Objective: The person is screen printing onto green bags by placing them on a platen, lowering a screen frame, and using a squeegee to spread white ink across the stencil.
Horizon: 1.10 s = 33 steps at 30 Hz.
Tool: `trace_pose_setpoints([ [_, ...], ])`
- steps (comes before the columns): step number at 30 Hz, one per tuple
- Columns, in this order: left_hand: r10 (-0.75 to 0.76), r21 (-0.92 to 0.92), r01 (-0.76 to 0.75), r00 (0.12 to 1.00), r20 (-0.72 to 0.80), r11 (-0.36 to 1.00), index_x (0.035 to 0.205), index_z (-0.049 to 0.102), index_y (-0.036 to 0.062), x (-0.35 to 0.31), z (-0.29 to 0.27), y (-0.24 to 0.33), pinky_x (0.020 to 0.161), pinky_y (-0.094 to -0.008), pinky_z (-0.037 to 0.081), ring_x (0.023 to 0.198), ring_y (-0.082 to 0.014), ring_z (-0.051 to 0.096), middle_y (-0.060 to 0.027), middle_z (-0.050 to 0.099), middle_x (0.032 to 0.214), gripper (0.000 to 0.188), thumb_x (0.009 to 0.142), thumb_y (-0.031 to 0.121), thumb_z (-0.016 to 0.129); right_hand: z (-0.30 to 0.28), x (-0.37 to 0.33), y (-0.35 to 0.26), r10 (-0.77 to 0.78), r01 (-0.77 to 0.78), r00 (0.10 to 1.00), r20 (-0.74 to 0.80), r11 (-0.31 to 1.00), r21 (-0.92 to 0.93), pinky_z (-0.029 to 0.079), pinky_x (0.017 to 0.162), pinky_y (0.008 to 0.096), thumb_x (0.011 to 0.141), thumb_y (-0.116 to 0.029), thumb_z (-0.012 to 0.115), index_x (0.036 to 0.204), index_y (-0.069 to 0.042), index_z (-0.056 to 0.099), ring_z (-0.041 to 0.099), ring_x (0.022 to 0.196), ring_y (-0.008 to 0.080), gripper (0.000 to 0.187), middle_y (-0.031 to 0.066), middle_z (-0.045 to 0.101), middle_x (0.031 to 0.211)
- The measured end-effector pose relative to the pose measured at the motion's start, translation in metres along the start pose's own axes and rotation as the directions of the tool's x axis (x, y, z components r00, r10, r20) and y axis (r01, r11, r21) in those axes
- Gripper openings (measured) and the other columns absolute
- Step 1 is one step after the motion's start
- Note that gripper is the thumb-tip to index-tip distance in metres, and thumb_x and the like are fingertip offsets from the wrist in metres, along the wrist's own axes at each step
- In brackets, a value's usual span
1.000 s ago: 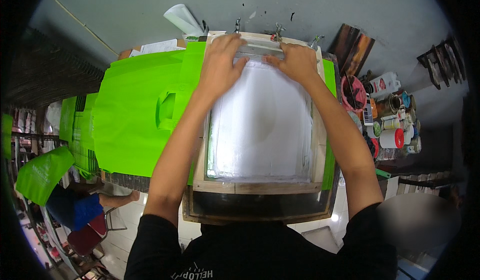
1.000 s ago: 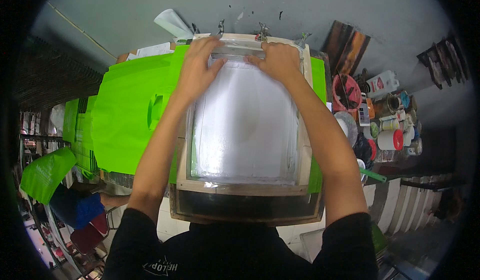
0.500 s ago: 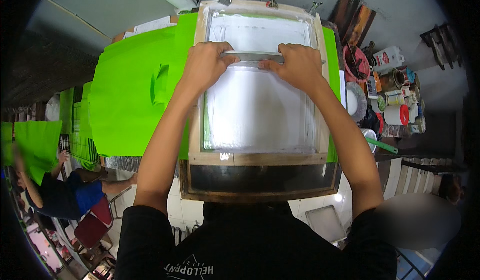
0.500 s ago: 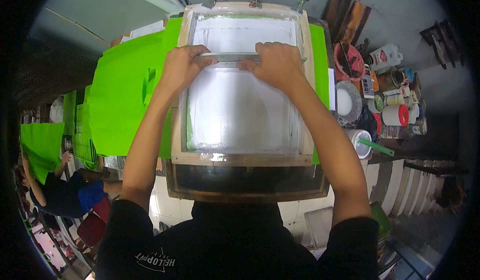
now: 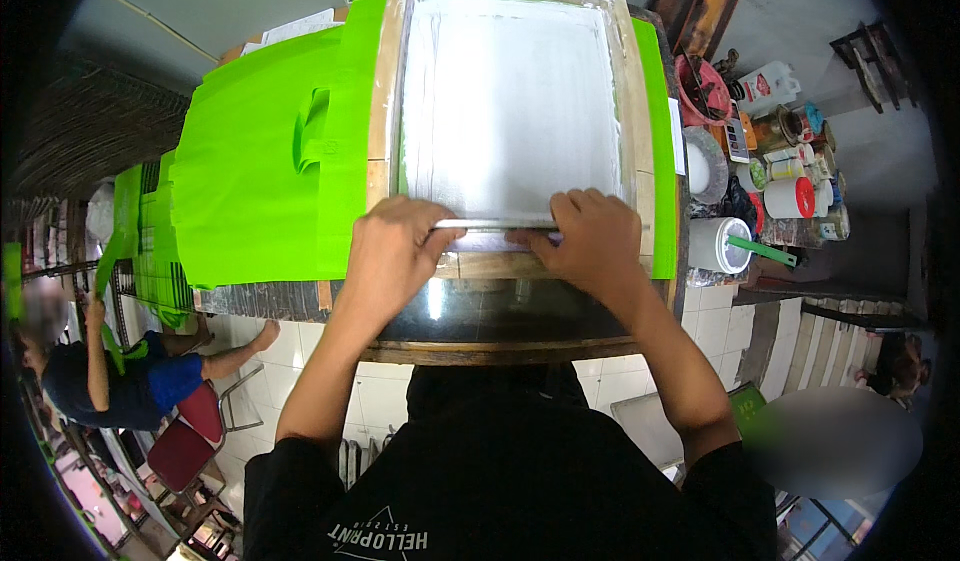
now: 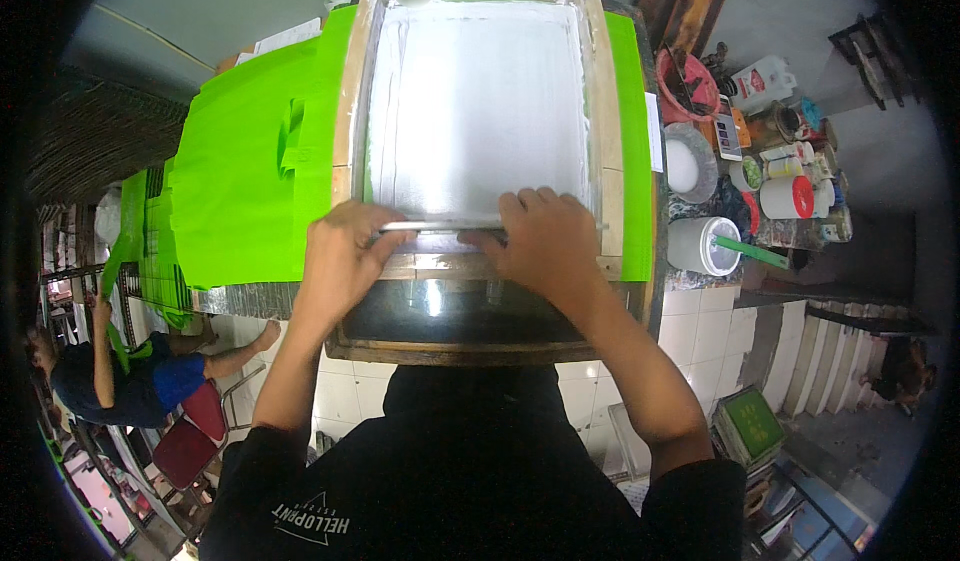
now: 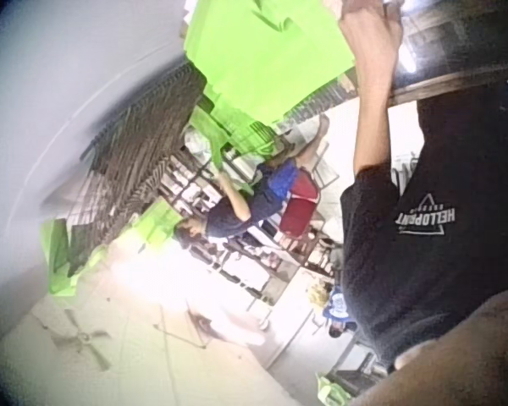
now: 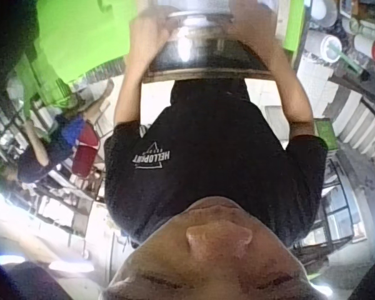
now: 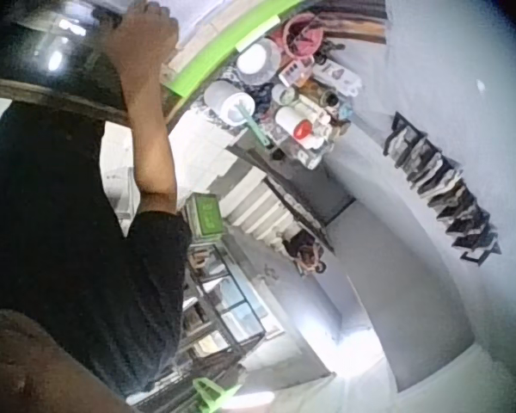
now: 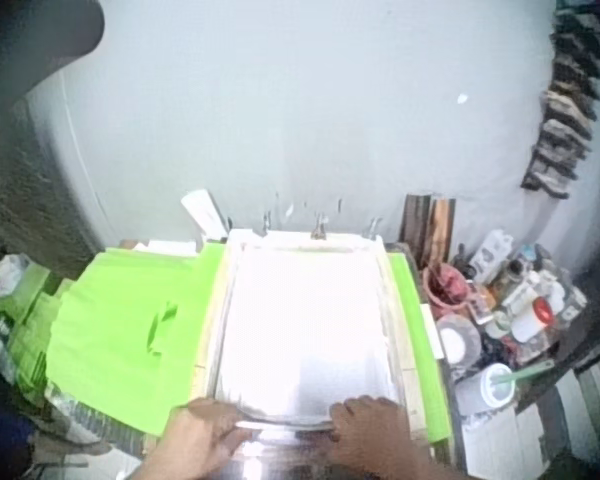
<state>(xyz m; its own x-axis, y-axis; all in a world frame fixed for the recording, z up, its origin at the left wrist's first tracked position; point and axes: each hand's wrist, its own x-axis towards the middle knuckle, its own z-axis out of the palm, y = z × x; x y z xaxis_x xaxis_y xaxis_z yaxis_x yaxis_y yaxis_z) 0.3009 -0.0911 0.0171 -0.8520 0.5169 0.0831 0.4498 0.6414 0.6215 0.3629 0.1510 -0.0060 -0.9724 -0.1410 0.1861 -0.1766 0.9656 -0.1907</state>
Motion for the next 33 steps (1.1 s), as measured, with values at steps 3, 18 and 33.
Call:
trace_pose_setpoints([
  [3, 0.123, 0.011, -0.123, 0.982, -0.144, 0.992, 0.096, 0.077, 0.0028, -0.02, 0.011, -0.005, 0.084, -0.0401, 0.054, 0.087, -0.0327, 0.07, -0.0163, 0.074, 0.092, 0.02, 0.079, 0.013, 0.08, 0.004, -0.018, -0.008, 0.009, -0.01, 1.0, -0.026, 0.999, -0.031, 0.05, 0.067, 0.0396, 0.079, -0.042, 0.076, 0.082, -0.008, 0.062, 0.064, 0.077, 0.026, 0.037, 0.0074, 0.062, 0.078],
  [18, 0.294, 0.144, -0.263, 0.727, -0.621, 0.954, 0.161, 0.018, 0.0102, -0.054, -0.009, -0.053, 0.122, -0.0596, 0.013, 0.151, -0.0392, 0.03, -0.0252, 0.033, 0.161, 0.127, 0.065, 0.049, 0.093, -0.076, -0.013, -0.008, -0.265, 0.281, 0.818, -0.511, 0.959, -0.048, 0.055, 0.078, 0.0385, 0.072, -0.009, 0.069, 0.096, -0.007, 0.065, 0.065, 0.088, 0.0262, 0.024, 0.0058, 0.065, 0.093],
  [33, -0.802, -0.073, 0.799, 0.595, -0.056, 0.597, 0.112, 0.067, -0.0134, 0.043, -0.071, -0.118, 0.092, -0.0407, 0.05, 0.103, -0.0348, 0.067, -0.026, 0.071, 0.109, 0.066, 0.089, 0.049, 0.074, -0.277, 0.179, 0.008, 0.07, -0.061, 0.9, -0.431, 0.998, 0.034, 0.05, 0.063, 0.0353, 0.098, -0.038, 0.064, 0.096, -0.006, 0.075, 0.06, 0.063, 0.0175, 0.034, 0.0106, 0.067, 0.07],
])
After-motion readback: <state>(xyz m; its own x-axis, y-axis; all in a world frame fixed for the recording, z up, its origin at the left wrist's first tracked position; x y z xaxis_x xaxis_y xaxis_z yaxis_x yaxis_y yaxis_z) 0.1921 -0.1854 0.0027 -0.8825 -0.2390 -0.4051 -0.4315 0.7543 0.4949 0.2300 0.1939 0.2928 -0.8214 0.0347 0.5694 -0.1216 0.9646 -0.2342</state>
